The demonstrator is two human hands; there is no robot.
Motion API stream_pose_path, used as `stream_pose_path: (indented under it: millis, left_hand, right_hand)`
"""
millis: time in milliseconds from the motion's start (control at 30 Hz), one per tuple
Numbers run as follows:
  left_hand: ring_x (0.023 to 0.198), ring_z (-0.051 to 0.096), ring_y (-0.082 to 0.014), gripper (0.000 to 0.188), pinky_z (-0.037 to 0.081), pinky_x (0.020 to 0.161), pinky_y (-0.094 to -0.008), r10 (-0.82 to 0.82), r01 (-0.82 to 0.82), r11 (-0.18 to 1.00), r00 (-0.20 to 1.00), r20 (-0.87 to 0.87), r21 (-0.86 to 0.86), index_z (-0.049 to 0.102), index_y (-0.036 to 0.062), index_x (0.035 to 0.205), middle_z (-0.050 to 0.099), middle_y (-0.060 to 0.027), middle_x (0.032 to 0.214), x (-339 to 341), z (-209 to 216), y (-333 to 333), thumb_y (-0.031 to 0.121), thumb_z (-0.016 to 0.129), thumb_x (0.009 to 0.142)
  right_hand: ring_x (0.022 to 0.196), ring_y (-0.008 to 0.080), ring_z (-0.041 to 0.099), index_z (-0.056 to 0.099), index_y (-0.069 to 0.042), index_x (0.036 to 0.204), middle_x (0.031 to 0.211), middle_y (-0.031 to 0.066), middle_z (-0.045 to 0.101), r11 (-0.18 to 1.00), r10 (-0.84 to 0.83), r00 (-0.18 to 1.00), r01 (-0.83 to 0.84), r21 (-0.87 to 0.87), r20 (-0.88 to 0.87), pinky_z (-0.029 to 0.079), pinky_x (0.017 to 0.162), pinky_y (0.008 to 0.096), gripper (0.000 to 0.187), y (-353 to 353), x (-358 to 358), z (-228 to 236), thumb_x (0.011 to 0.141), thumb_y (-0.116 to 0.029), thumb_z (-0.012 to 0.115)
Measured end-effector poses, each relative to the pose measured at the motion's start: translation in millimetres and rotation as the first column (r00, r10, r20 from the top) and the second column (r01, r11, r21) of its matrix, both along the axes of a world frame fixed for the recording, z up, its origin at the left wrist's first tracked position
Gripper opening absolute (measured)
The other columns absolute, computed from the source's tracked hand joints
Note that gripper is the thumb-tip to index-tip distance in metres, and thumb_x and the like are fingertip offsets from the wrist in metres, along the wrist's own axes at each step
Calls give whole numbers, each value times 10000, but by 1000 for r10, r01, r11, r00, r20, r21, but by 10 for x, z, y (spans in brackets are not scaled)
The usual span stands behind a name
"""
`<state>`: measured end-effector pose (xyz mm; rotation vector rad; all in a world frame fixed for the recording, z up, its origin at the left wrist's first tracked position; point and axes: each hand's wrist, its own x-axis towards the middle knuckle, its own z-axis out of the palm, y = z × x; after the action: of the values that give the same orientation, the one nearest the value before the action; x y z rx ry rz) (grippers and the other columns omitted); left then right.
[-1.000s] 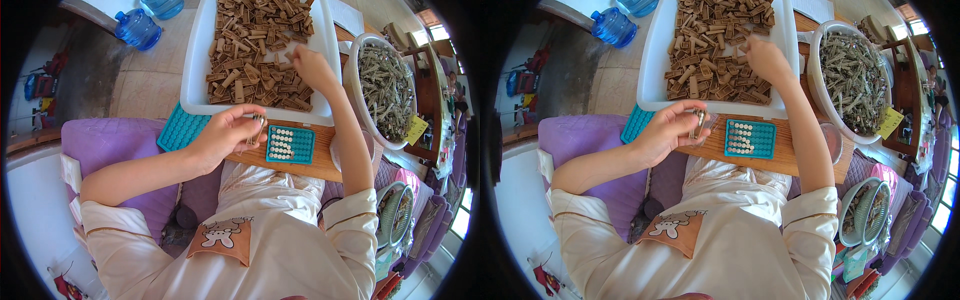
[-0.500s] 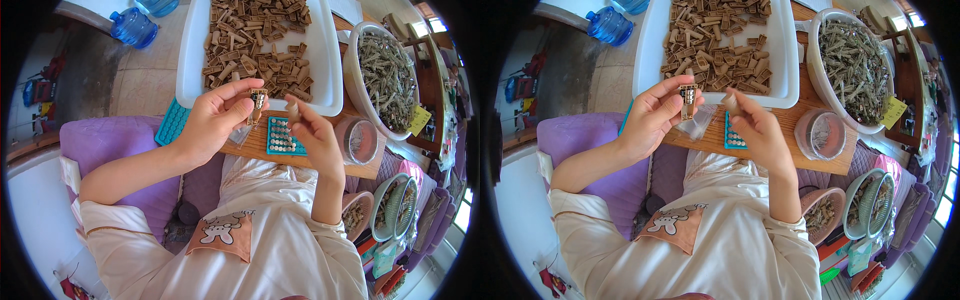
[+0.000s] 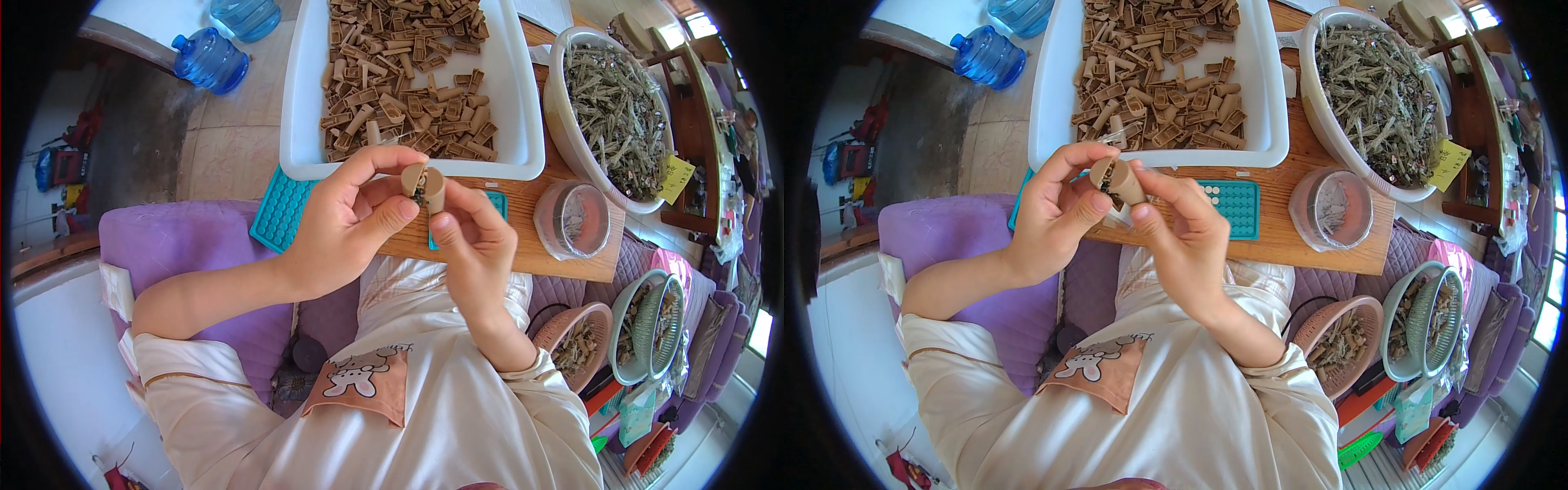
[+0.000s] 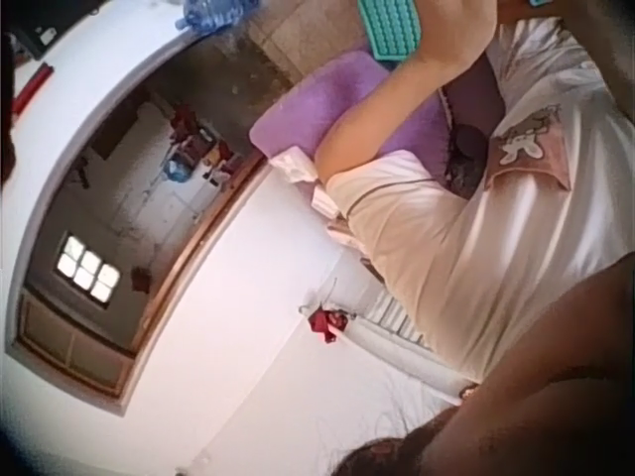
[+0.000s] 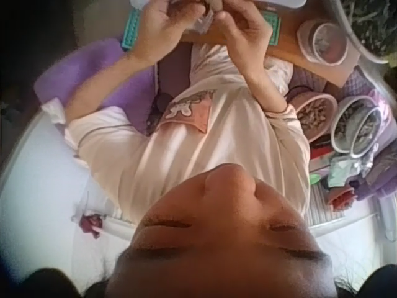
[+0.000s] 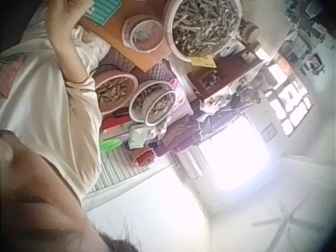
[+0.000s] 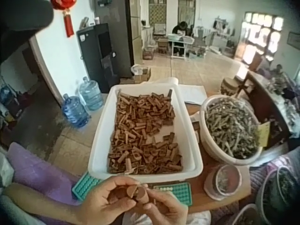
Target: The person assembles small plastic parts, metal springs, and plastic tubes by hand, taking them from trays and fitting them together.
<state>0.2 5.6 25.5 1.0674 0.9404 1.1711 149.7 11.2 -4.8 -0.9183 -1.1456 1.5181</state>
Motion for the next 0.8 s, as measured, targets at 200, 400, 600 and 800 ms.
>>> stream_pose_path:
  millis: [200,400,600,800]
  left_hand:
    - [970,523,-139,290,429,851,-260,42,-38,994,998,-38,106,432,8,1096,519,-70,1036,28,-19,-11,8,523,820]
    - [964,528,-141,289,454,814,-268,37,-21,989,993,-111,143,455,4,1088,522,-74,1062,25,-43,-32,16,541,812]
    - [1026,521,-202,382,416,871,-296,-32,94,985,923,-383,143,470,-7,1096,512,-159,1138,-25,30,-70,248,559,825]
    - [907,579,-234,416,445,830,-354,134,159,871,833,-536,465,510,-7,961,574,-140,940,-50,29,2,379,546,810]
  right_hand:
    - [825,111,499,560,12,1022,905,63,551,996,-85,995,85,-1,-48,400,747,228,265,-61,-157,-70,759,12,598]
    - [801,118,505,567,14,965,900,64,558,994,-109,994,109,9,-21,400,731,229,232,-64,-150,-54,740,3,620]
    - [719,176,542,507,-9,934,795,77,526,980,-107,983,78,185,151,437,634,272,293,-91,-244,-110,689,-29,666]
    - [669,275,552,521,-5,884,778,120,526,932,-37,963,-64,358,266,447,563,318,201,-129,-373,-69,693,23,577]
